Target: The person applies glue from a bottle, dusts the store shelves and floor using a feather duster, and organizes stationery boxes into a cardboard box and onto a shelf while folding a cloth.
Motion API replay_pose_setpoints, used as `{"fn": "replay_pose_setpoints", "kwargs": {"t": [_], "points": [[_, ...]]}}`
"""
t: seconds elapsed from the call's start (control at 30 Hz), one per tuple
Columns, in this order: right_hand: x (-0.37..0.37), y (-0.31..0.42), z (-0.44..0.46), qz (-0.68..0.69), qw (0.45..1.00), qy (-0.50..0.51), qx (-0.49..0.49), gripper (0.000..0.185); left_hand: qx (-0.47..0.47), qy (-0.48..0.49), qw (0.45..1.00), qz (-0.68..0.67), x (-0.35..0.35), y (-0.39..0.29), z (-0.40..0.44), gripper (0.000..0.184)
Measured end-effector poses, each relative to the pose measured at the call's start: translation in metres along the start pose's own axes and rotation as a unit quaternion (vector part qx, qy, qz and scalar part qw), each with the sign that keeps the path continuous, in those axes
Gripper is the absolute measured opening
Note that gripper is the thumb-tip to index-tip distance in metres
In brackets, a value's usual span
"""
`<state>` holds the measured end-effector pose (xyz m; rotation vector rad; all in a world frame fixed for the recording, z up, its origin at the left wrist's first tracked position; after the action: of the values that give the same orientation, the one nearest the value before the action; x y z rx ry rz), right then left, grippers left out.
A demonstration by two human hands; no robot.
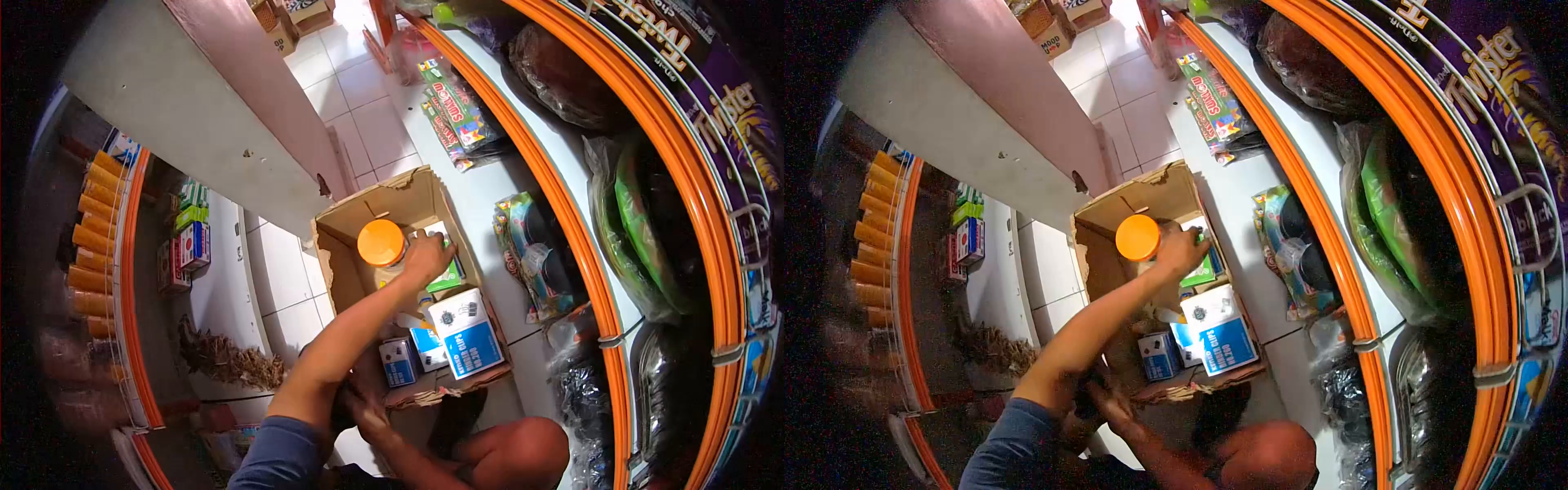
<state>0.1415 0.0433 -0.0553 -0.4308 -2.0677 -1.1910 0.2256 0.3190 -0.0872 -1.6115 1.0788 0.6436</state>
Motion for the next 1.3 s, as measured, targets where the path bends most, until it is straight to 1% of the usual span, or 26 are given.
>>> {"fn": "replay_pose_setpoints", "kwargs": {"t": [0.03,0.13,0.17,0.27,0.3,0.33,0.37,0.4,0.43,0.47,0.5,0.53,0.6,0.7,0.73,0.8,0.83,0.9,0.93,0.97,1.03,1.07,1.1,1.2,1.23,1.3], "points": [[-0.002,0.006,0.0,-0.002,1.0,0.001,0.001,0.04,-0.018,-0.002,1.0,0.023,0.012,0.005,0.006,0.046],[-0.011,0.014,-0.003,-0.05,0.99,-0.051,0.124,0.046,-0.042,-0.019,0.998,0.033,0.043,0.026,0.027,0.048],[-0.01,0.016,-0.004,-0.053,0.989,-0.047,0.128,0.046,-0.045,-0.031,0.998,0.023,0.047,0.032,0.032,0.049],[-0.011,0.037,-0.006,-0.084,0.992,-0.094,0.03,0.04,-0.065,-0.017,0.997,0.04,0.048,0.038,0.035,0.054],[-0.013,0.02,-0.006,-0.089,0.993,-0.068,0.041,0.04,0.038,0.017,0.998,0.054,0.067,0.037,0.047,0.056],[-0.034,-0.012,-0.007,-0.068,0.99,-0.091,0.078,0.039,0.129,0.045,0.988,0.071,0.084,0.043,0.055,0.059],[-0.051,-0.04,-0.006,-0.055,0.986,-0.106,0.12,0.039,0.01,0.028,0.999,-0.014,0.067,0.049,0.049,0.056],[-0.053,-0.043,0.004,-0.119,0.987,-0.04,0.102,0.042,0.046,-0.032,0.997,0.046,0.037,0.035,0.033,0.053],[-0.053,-0.045,0.011,-0.178,0.98,0.027,0.081,0.047,0.111,-0.031,0.993,-0.014,0.013,0.027,0.015,0.048],[-0.031,-0.031,0.009,-0.188,0.975,0.067,0.097,0.047,0.129,-0.029,0.989,-0.065,-0.022,0.021,-0.014,0.045],[-0.009,0.006,0.006,-0.194,0.977,0.021,0.082,0.04,0.155,-0.025,0.981,-0.116,-0.05,0.015,-0.042,0.043],[0.006,0.031,0.002,-0.198,0.978,-0.033,0.061,0.034,0.136,-0.046,0.983,-0.115,-0.077,0.026,-0.064,0.043],[0.028,0.035,-0.002,-0.186,0.98,-0.03,0.056,0.035,0.219,-0.081,0.959,-0.161,-0.13,0.034,-0.125,0.036],[0.039,0.033,-0.01,-0.15,0.986,-0.07,0.026,0.037,0.048,-0.044,0.976,-0.207,-0.164,0.102,-0.212,0.036],[0.041,0.032,-0.01,-0.231,0.971,-0.06,-0.03,0.04,-0.02,-0.043,0.968,-0.248,-0.16,0.133,-0.241,0.038],[0.054,0.032,-0.009,-0.382,0.912,-0.042,-0.143,0.044,-0.04,-0.095,0.933,-0.346,-0.136,0.173,-0.292,0.041],[0.063,0.027,-0.008,-0.384,0.911,-0.039,-0.145,0.044,-0.039,-0.098,0.932,-0.346,-0.118,0.177,-0.309,0.041],[0.099,-0.004,-0.003,-0.431,0.895,0.091,-0.076,0.05,-0.034,-0.186,0.874,-0.448,-0.098,0.192,-0.341,0.045],[0.111,-0.02,-0.004,-0.452,0.878,0.151,-0.039,0.053,-0.032,-0.186,0.871,-0.453,-0.096,0.199,-0.351,0.045],[0.109,-0.025,0.003,-0.458,0.875,0.149,-0.04,0.053,-0.103,-0.196,0.806,-0.549,-0.087,0.221,-0.362,0.043],[0.114,-0.062,0.021,-0.392,0.867,0.306,0.025,0.055,-0.239,-0.204,0.633,-0.708,-0.062,0.258,-0.386,0.039],[0.118,-0.082,0.025,-0.353,0.853,0.381,0.059,0.055,-0.236,-0.203,0.63,-0.711,-0.061,0.264,-0.393,0.039],[0.116,-0.098,0.035,-0.356,0.851,0.381,0.06,0.055,-0.258,-0.225,0.64,-0.688,-0.061,0.274,-0.406,0.043],[0.091,-0.109,0.073,-0.602,0.762,0.202,-0.128,0.055,-0.304,-0.262,0.643,-0.653,-0.048,0.315,-0.435,0.048],[0.091,-0.114,0.073,-0.606,0.76,0.198,-0.129,0.055,-0.328,-0.279,0.636,-0.64,-0.044,0.33,-0.443,0.047],[0.083,-0.148,0.071,-0.725,0.65,0.22,-0.052,0.053,-0.348,-0.292,0.631,-0.629,-0.037,0.349,-0.441,0.047]]}}
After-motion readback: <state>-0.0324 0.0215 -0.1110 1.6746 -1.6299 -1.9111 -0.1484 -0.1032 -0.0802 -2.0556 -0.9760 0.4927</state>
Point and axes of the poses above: each hand's wrist, its own z-axis towards the middle knuckle, its own x-axis out of the palm, y = z × x, the point moved 9 cm from there along z, towards the middle knuckle, and after that the axes turned 4 degrees about z, right-handed, at the moved point
